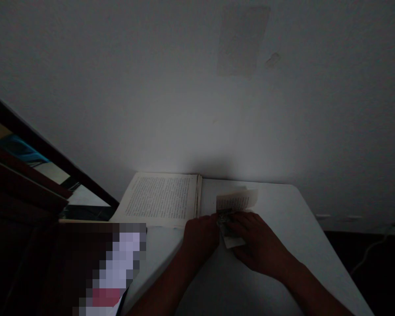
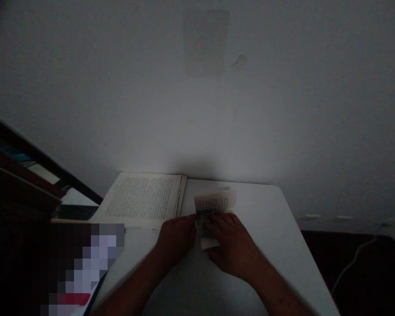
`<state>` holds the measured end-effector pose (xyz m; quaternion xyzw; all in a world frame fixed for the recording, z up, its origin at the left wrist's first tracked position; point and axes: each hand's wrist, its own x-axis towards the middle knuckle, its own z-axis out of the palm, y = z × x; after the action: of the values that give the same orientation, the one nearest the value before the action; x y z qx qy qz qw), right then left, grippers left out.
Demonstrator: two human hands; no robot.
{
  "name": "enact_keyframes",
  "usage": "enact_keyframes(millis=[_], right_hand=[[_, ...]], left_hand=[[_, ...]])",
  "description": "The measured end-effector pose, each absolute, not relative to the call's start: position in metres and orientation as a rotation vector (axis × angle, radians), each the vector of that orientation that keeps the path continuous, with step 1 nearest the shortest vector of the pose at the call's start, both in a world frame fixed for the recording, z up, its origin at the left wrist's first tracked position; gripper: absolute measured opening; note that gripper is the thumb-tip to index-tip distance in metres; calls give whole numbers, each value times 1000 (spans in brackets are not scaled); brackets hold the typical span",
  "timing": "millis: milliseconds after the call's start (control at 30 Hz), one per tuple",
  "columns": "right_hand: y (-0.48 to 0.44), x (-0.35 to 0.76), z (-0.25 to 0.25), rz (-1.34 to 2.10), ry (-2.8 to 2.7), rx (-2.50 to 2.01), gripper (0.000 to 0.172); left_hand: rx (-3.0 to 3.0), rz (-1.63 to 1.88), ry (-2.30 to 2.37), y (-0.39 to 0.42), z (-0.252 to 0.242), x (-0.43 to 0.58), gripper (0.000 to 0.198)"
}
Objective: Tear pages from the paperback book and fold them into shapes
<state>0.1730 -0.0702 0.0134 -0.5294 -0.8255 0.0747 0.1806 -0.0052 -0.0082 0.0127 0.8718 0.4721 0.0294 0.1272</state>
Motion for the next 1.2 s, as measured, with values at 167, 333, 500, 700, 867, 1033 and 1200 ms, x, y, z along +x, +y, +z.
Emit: enact_keyframes(millis=[167, 333, 500, 700, 867, 1033, 1200], right_hand=[[-70, 173, 17, 221, -2306, -1477, 45], [-71, 175, 15, 183, -2304, -1466, 42], [-71, 178, 14, 175, -2282, -1456, 31], [-68, 183, 13, 202, -2203, -1417, 21], [-67, 187, 11, 231, -2126, -1457, 21], [-66, 190, 8, 281, -2076, -1542, 27], [-63, 190, 6, 355, -1966, -1591, 30]], left_hand=[[2559, 131, 1356, -9, 13, -5, 25], [2573, 155, 1344, -9, 12, -7, 23], [2566, 180, 1337, -9, 11, -7, 25], [2553, 141, 1373, -10, 12, -6, 25], [2550, 117, 1402, -10, 14, -5, 25], [2528, 81, 1441, -10, 14, -2, 26], [2526, 72, 1468, -11, 13, -2, 26]])
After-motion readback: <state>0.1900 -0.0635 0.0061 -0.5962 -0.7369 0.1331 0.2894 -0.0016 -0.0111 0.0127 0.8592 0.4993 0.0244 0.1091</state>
